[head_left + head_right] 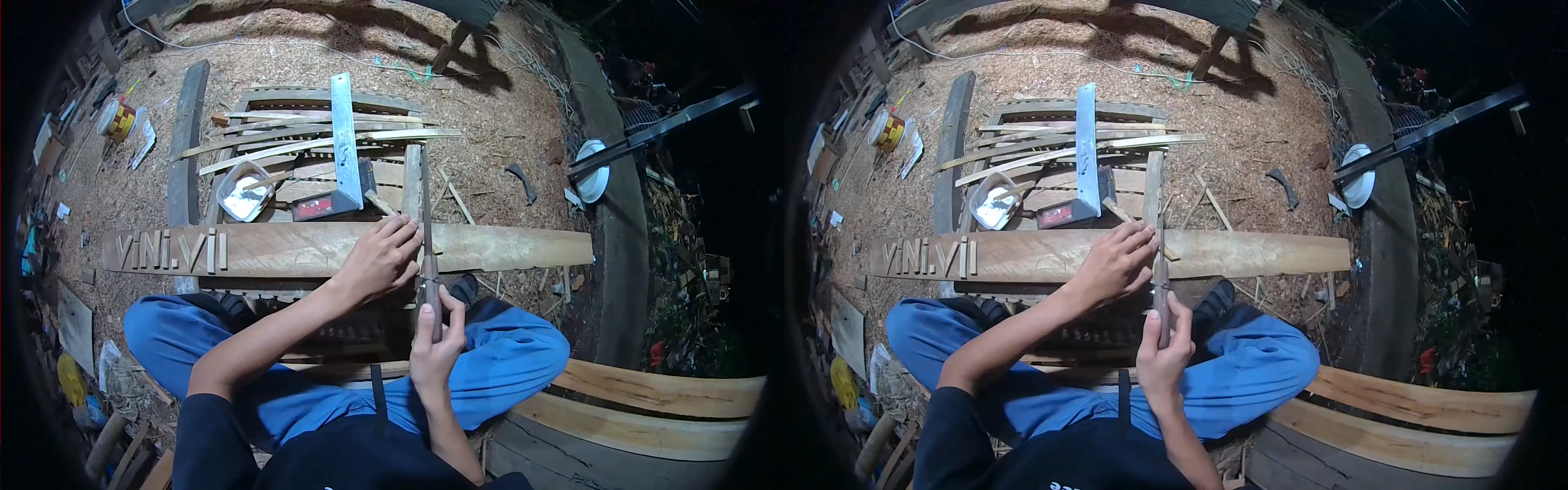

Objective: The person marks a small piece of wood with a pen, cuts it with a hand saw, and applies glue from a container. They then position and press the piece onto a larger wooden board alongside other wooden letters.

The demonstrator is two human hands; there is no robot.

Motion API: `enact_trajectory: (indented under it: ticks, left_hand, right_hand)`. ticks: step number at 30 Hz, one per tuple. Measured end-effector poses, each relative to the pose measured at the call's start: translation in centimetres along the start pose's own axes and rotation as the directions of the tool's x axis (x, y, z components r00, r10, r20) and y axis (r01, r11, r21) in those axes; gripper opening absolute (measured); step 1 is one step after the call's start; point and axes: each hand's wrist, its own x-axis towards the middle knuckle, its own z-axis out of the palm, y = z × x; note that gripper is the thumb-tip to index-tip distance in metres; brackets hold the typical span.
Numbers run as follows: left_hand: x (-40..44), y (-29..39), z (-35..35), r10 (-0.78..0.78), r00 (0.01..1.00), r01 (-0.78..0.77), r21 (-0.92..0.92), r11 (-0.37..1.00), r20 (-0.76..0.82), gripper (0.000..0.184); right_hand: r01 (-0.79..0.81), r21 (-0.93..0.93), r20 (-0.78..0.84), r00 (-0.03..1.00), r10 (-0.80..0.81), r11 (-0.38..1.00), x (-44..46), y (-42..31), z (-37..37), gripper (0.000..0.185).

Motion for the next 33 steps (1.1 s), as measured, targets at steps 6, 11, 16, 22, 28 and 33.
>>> enact_trajectory:
  ticks: [6, 11, 16, 22, 28, 33]
  left_hand:
    - [0.1, -0.3, 0.0, 0.014, 1.000, -0.013, 0.046, 0.999, -0.023, 0.053]
    - [0.4, -0.2, -0.1, 0.008, 1.000, -0.008, 0.042, 0.999, 0.002, 0.052]
    - [0.3, -0.1, 0.1, 0.006, 1.000, -0.006, 0.015, 1.000, -0.007, 0.051]
    - [0.3, -0.1, 0.2, 0.002, 0.999, -0.002, 0.027, 1.000, -0.033, 0.055]
    - [0.2, 0.2, 0.1, -0.002, 1.000, 0.002, 0.032, 0.999, 0.019, 0.059]
    - [0.6, -0.2, 0.4, -0.003, 1.000, 0.004, 0.064, 0.998, -0.018, 0.057]
  right_hand:
    - [-0.079, 0.083, 0.007, 0.997, 0.079, 0.993, -1.5, 0.3, -0.7, 0.038]
    - [0.073, -0.019, -0.039, 0.997, -0.073, 0.997, -1.6, -0.5, -1.1, 0.037]
    - [0.039, 0.039, -0.010, 0.999, -0.039, 0.998, 0.4, -0.5, -1.9, 0.037]
    - [-0.093, 0.146, 0.024, 0.996, 0.091, 0.985, 0.0, 0.3, -2.6, 0.038]
    - [-0.069, 0.023, 0.053, 0.996, 0.068, 0.997, 0.8, -0.7, -1.4, 0.038]
    - [0.013, 0.044, 0.024, 1.000, -0.014, 0.999, 0.8, 1.1, -1.8, 0.036]
